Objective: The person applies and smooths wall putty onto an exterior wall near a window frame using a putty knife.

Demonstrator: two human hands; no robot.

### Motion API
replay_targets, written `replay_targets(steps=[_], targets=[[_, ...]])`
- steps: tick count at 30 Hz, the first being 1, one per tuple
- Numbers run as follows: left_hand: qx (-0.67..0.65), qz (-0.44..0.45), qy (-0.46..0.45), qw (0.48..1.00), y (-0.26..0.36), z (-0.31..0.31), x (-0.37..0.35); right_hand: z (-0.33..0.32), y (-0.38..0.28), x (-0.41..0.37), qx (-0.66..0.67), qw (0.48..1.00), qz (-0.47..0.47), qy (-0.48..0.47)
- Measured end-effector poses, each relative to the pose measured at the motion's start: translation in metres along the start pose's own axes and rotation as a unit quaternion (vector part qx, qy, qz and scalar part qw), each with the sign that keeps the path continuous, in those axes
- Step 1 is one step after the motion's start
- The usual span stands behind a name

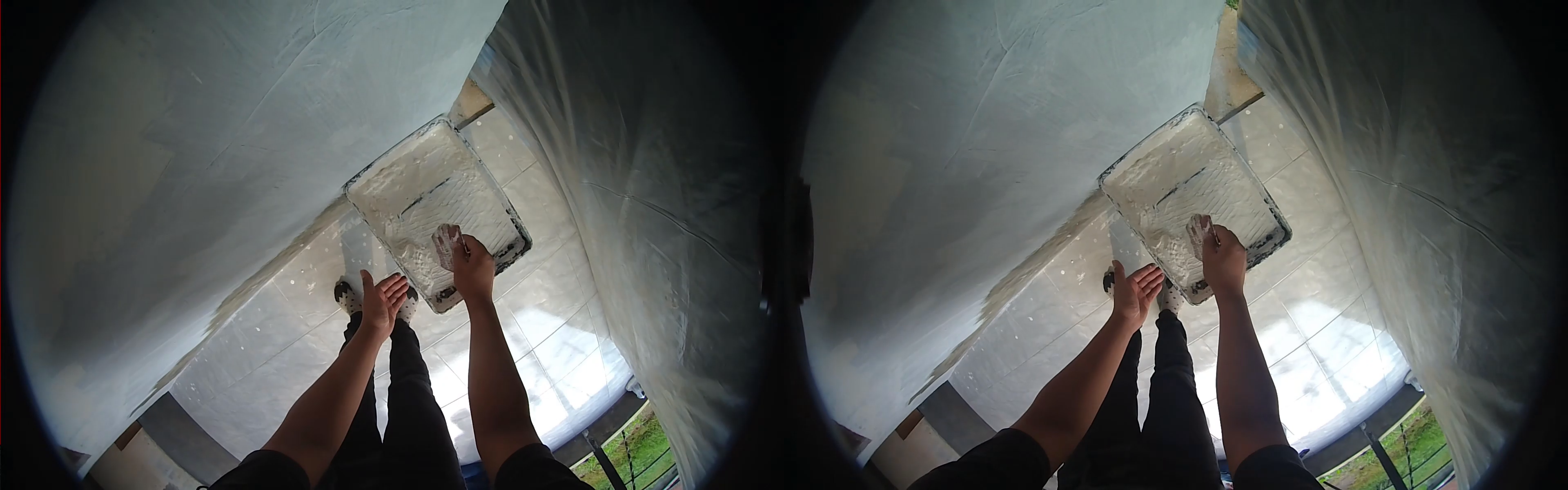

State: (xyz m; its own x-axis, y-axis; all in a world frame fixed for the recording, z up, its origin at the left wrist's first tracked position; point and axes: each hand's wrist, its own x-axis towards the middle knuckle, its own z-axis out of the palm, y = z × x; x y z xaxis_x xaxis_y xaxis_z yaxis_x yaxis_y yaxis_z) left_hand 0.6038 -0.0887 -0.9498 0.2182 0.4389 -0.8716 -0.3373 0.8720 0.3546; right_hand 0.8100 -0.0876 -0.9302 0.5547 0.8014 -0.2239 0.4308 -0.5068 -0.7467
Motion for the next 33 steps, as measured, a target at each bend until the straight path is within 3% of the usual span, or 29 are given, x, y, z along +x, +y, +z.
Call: replay_targets(steps=[6, 10, 15, 19, 22, 24, 28, 32, 33], targets=[[0.008, 0.001, -0.012, 1.0, 0.003, -0.001, 0.001, -0.009, 0.005, 0.01, 0.007, 0.998, 0.045, 0.036], [-0.001, 0.004, -0.006, 1.0, 0.003, 0.002, 0.002, 0.011, 0.004, -0.026, 0.004, 0.997, 0.022, -0.076], [0.007, 0.003, -0.008, 1.0, 0.006, 0.004, 0.0, -0.021, 0.006, -0.015, 0.004, 0.998, 0.008, 0.062], [0.016, 0.006, -0.02, 1.0, 0.004, 0.0, 0.002, -0.03, 0.023, 0.029, -0.005, 0.994, 0.053, 0.093], [0.009, -0.003, -0.001, 1.0, 0.003, 0.002, 0.001, -0.026, 0.021, 0.055, -0.026, 0.997, 0.048, 0.059], [0.01, 0.0, -0.003, 1.0, 0.002, -0.002, 0.0, -0.022, 0.014, 0.06, -0.043, 0.994, 0.057, -0.084], [0.004, 0.003, -0.003, 1.0, 0.003, -0.003, -0.002, -0.017, 0.004, 0.035, -0.033, 0.979, 0.044, -0.196], [0.003, -0.002, -0.007, 1.0, 0.003, -0.004, -0.001, -0.008, -0.008, -0.024, 0.032, 0.993, 0.003, -0.115], [0.002, 0.004, -0.008, 1.0, 0.003, -0.004, 0.001, -0.005, -0.02, -0.04, -0.006, 0.994, -0.011, -0.109]])
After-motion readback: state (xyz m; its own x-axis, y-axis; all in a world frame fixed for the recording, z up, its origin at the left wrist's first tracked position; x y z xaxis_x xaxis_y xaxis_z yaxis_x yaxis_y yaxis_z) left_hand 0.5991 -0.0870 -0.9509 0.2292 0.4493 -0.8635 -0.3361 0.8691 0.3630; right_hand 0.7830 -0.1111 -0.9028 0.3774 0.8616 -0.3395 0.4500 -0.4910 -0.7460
